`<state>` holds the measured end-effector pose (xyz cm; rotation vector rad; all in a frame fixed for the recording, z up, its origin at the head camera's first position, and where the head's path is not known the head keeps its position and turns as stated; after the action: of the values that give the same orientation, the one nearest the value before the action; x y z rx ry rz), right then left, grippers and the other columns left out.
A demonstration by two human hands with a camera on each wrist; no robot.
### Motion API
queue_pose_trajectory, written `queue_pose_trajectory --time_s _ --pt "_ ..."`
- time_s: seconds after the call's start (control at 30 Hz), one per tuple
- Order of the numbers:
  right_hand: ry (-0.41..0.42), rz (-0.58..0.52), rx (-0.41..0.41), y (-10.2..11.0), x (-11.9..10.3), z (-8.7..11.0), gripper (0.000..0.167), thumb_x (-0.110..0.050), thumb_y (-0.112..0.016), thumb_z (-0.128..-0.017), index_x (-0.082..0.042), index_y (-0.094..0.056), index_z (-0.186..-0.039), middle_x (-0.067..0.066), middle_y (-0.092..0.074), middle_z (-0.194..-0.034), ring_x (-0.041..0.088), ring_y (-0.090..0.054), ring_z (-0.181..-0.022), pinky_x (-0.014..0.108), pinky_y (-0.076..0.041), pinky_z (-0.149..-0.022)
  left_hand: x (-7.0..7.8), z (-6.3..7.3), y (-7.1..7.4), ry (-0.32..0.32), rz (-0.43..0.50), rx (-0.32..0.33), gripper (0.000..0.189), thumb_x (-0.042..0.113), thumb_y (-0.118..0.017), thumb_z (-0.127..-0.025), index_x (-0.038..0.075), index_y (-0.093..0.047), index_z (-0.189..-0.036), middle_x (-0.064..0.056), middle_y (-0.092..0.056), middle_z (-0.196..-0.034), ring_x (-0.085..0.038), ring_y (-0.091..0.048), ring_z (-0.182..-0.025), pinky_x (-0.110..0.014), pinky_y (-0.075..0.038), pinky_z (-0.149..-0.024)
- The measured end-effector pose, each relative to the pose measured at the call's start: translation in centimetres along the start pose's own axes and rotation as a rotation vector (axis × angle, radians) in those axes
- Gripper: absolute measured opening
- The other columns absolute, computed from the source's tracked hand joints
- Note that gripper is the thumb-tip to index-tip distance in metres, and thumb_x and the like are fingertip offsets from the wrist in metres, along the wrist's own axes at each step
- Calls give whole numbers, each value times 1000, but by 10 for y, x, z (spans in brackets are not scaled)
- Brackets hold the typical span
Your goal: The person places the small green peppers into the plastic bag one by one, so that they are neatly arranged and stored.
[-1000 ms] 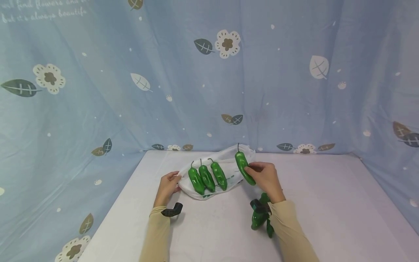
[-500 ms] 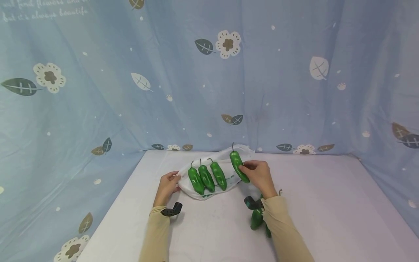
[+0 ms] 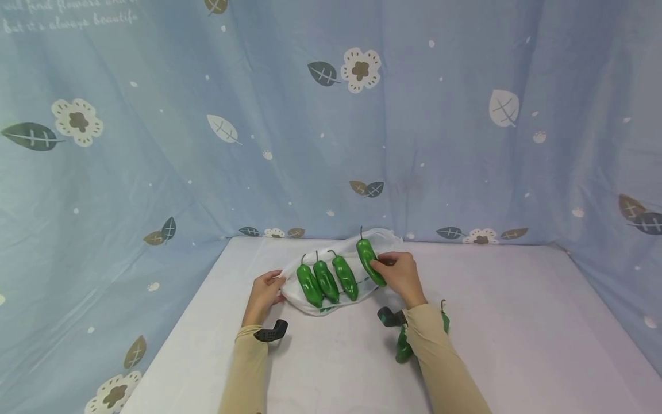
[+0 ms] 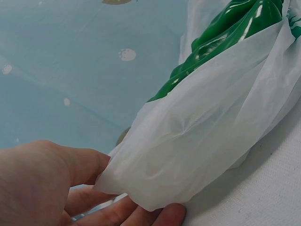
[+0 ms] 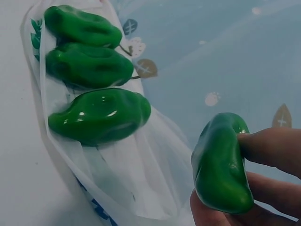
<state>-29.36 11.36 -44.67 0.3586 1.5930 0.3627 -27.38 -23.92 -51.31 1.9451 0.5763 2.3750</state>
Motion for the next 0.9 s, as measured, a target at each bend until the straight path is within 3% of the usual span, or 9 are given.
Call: queue_pose_trajectory --time_s 0.6,0.9 --pt "38 41 -5 -21 9 -10 30 -17 -75 -95 5 -75 -115 25 -75 -115 37 -71 -105 41 -62 -84 0 0 -1 5 -7 13 41 21 -59 -103 3 -61 -140 -24 -68 -131 -26 -71 -103 -30 -63 -76" --pt "31 62 -25 -30 12 -12 30 -18 -75 -95 5 -75 -115 24 -76 -114 35 -72 -103 38 -62 -81 0 0 0 -3 12 13 41 20 -60 -102 2 -61 -139 -24 -68 -130 -25 -71 -102 -30 -63 -75"
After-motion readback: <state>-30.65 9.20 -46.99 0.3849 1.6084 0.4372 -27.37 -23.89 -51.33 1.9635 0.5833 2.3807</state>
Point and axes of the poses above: each hand's wrist, its own z-axis away from the middle knuckle, its own y-axis out of the back of the hand, x = y × z, the point moved 5 cm from there along -z, towards the middle knuckle
